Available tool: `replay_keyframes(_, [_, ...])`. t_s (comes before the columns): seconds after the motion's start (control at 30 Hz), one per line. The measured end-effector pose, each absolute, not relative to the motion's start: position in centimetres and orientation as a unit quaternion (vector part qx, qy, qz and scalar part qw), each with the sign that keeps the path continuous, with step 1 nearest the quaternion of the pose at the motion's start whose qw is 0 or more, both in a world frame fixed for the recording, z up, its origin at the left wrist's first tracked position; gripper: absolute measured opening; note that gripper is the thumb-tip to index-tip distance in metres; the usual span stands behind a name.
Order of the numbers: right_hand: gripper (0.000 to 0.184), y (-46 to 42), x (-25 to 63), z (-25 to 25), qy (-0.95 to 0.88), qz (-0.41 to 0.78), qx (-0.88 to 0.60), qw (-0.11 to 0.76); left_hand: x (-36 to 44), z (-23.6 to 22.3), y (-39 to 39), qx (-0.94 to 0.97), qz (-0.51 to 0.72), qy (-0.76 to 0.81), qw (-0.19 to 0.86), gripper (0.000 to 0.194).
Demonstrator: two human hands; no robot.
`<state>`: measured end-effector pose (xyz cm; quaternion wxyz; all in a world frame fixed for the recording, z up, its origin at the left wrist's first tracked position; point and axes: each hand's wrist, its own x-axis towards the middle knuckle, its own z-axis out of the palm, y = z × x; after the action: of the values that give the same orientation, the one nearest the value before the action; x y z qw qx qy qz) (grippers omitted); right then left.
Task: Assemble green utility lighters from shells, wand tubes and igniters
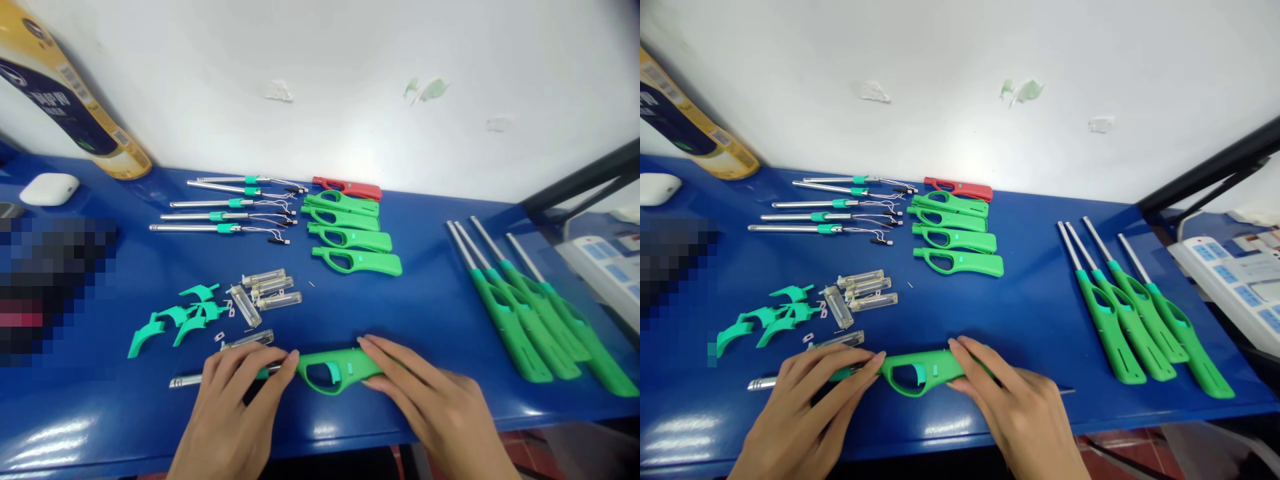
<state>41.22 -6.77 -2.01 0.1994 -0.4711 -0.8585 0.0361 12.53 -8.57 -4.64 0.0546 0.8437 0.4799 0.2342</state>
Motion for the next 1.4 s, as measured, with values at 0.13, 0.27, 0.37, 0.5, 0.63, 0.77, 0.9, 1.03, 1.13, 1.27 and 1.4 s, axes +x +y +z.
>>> replay_keyframes(0.13, [0.035,-7.2,41.4,-2.1,-0.858,0.036,-0.472,0.199,12.6,-4.9,-8.7,0.833,0.236,0.499,0.048,0.044])
replay_keyframes(0.27, [0.035,-7.5,41.6,-2.5,-0.857,0.035,-0.473,0.201,12.1,-5.3,-8.7,0.847,0.231,0.477,0.037,0.043])
replay_keyframes(0.37, [0.037,-7.5,41.8,-2.8,-0.856,0.045,-0.477,0.193,12.0,-5.6,-8.8,0.848,0.231,0.475,0.047,0.045])
replay_keyframes(0.5, [0.038,-7.5,42.0,-3.1,-0.856,0.043,-0.478,0.193,12.5,-5.6,-9.0,0.823,0.244,0.508,0.077,0.045])
replay_keyframes(0.63, [0.039,-7.6,42.2,-3.5,-0.857,0.062,-0.478,0.185,13.0,-5.2,-9.1,0.809,0.264,0.519,0.085,0.048])
replay_keyframes(0.77, [0.039,-7.5,42.0,-3.5,-0.853,0.056,-0.473,0.212,13.1,-5.1,-8.9,0.808,0.273,0.514,0.091,0.049])
replay_keyframes(0.9, [0.039,-7.1,41.5,-3.1,-0.852,0.035,-0.471,0.226,13.1,-5.0,-8.8,0.810,0.276,0.510,0.091,0.045])
replay_keyframes(1.03, [0.044,-7.2,41.4,-3.2,-0.850,0.037,-0.474,0.226,13.0,-5.0,-8.9,0.820,0.260,0.504,0.078,0.045])
replay_keyframes(1.13, [0.048,-7.6,41.5,-3.5,-0.846,0.047,-0.482,0.222,13.0,-4.9,-9.0,0.821,0.248,0.509,0.072,0.045])
replay_keyframes(1.27, [0.045,-7.5,41.6,-3.6,-0.846,0.057,-0.485,0.214,13.0,-4.8,-8.8,0.835,0.245,0.490,0.054,0.046])
replay_keyframes(1.4, [0.037,-7.0,41.5,-3.1,-0.853,0.044,-0.478,0.205,12.9,-4.5,-8.4,0.851,0.224,0.474,0.026,0.047])
